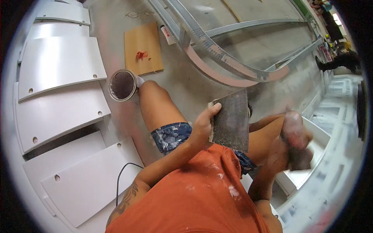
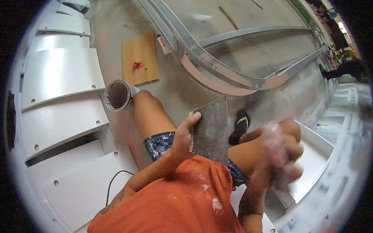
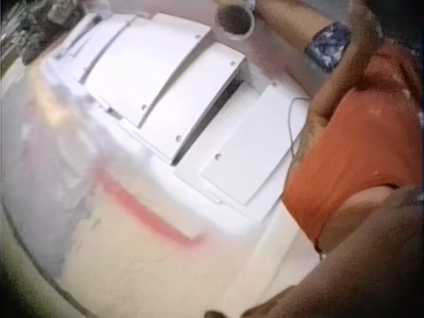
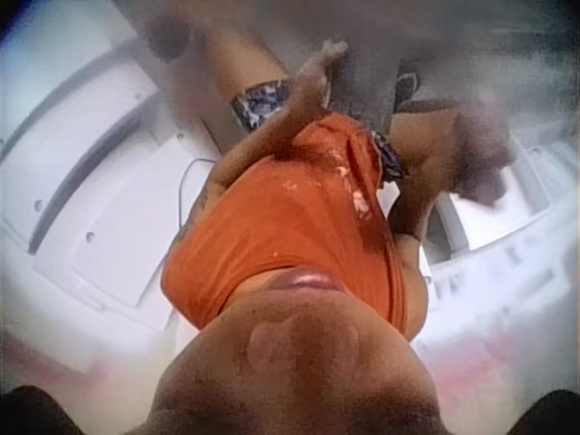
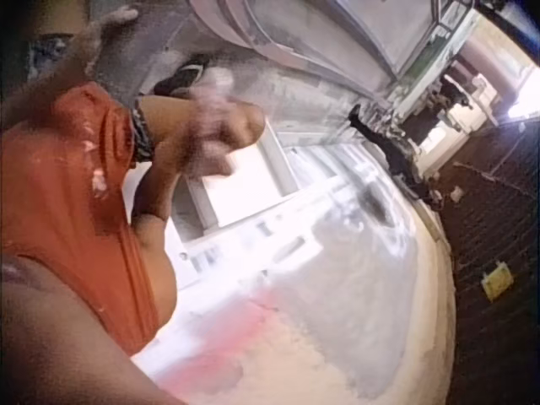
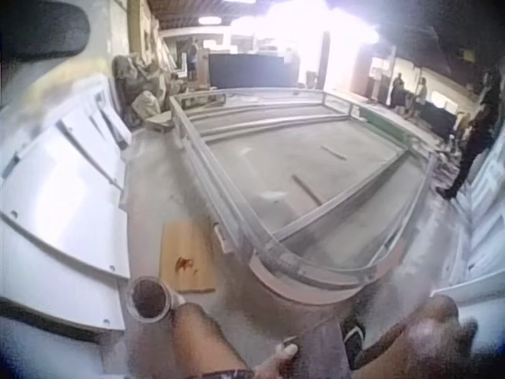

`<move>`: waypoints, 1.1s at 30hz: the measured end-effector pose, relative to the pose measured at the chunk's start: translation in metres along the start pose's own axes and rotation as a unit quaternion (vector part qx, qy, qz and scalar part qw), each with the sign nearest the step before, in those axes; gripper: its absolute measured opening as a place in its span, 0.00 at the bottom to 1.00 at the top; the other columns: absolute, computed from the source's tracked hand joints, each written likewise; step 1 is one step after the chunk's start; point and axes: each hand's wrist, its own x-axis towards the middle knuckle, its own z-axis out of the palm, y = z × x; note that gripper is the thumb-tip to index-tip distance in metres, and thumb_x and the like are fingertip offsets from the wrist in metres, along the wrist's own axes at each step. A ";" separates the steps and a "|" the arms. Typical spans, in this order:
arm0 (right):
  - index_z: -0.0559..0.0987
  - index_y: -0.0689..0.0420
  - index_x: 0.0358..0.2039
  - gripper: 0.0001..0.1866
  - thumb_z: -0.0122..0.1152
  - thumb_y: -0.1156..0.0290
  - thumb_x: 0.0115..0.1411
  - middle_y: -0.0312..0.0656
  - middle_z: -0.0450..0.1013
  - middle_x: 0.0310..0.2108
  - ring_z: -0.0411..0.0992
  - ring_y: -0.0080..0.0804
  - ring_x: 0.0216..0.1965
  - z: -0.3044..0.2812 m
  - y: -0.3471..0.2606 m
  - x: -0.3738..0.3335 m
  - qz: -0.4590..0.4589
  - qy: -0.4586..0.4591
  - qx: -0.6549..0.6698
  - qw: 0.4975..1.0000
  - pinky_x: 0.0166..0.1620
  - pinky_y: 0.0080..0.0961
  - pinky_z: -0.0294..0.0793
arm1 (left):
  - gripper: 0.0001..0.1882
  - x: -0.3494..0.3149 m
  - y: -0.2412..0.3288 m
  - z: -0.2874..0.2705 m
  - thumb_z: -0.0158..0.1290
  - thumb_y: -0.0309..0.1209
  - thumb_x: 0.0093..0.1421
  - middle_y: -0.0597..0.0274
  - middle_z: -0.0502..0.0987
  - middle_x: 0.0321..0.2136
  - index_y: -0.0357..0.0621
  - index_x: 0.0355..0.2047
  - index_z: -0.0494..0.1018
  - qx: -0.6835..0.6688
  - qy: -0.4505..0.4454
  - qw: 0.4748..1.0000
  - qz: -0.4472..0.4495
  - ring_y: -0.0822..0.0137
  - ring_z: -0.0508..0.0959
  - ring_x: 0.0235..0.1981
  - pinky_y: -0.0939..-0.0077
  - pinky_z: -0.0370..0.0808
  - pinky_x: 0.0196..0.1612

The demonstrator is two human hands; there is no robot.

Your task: The recorder is applying a pinkish putty or filler to a metal frame using a metal scraper tool.

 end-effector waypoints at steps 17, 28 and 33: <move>0.72 0.50 0.45 0.25 0.66 0.73 0.43 0.47 0.63 0.47 0.66 0.44 0.51 0.017 -0.046 0.070 -0.358 -0.431 -0.204 0.802 0.60 0.41 0.66 | 0.15 -0.008 0.040 0.003 0.51 0.34 0.64 0.59 0.79 0.36 0.33 0.43 0.73 0.301 -0.066 0.946 0.099 0.69 0.80 0.35 0.74 0.78 0.39; 0.72 0.46 0.40 0.17 0.58 0.64 0.47 0.43 0.64 0.43 0.66 0.40 0.51 0.026 -0.051 0.083 -0.355 -0.562 -0.328 0.670 0.59 0.39 0.67 | 0.15 -0.009 0.039 0.001 0.48 0.35 0.67 0.62 0.79 0.34 0.34 0.43 0.73 0.399 -0.082 0.901 0.148 0.74 0.77 0.32 0.78 0.75 0.36; 0.71 0.45 0.42 0.19 0.59 0.64 0.46 0.42 0.64 0.43 0.66 0.39 0.50 0.034 -0.033 0.079 -0.382 -0.541 -0.324 0.676 0.58 0.38 0.68 | 0.18 -0.013 0.043 0.003 0.44 0.35 0.69 0.66 0.77 0.35 0.31 0.48 0.71 0.492 -0.057 0.855 0.154 0.78 0.73 0.34 0.83 0.72 0.37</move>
